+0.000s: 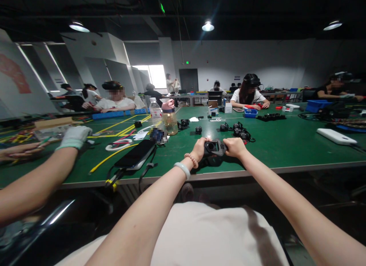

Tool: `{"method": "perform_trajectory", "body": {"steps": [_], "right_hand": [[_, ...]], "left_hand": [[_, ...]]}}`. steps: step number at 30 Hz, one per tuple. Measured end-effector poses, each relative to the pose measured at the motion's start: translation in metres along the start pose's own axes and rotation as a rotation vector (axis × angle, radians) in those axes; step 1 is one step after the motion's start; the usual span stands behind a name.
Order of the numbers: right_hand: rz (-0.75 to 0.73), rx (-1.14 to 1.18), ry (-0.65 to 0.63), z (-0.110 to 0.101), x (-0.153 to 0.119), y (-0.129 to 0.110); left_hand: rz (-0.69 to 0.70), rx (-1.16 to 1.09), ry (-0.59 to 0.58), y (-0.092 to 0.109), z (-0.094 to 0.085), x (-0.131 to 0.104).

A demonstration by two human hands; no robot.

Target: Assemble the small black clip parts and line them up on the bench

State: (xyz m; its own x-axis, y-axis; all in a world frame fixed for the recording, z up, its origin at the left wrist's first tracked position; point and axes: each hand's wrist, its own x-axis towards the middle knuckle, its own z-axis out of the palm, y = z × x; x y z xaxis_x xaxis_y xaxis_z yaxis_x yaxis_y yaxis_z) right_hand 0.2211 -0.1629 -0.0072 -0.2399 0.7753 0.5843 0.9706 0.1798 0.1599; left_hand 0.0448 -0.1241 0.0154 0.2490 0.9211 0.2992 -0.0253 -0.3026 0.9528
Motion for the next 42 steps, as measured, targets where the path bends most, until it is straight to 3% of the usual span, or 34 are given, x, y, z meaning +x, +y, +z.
{"method": "perform_trajectory", "body": {"steps": [10,20,27,35,42], "right_hand": [[-0.011,0.023,0.016,0.003,0.001,-0.004],[-0.004,0.037,0.009,0.002,0.002,-0.011],[0.061,0.056,-0.030,-0.006,0.002,-0.017],[0.122,0.106,-0.041,-0.008,0.003,-0.021],[0.138,0.118,-0.035,-0.008,0.004,-0.023]], "left_hand": [[0.019,0.058,0.005,-0.006,0.001,0.003],[0.192,0.203,0.015,-0.027,-0.001,0.010],[0.254,0.338,0.152,-0.010,0.007,-0.005],[0.330,0.293,0.268,0.004,0.020,-0.015],[0.344,0.266,0.297,0.005,0.024,-0.015]]}}
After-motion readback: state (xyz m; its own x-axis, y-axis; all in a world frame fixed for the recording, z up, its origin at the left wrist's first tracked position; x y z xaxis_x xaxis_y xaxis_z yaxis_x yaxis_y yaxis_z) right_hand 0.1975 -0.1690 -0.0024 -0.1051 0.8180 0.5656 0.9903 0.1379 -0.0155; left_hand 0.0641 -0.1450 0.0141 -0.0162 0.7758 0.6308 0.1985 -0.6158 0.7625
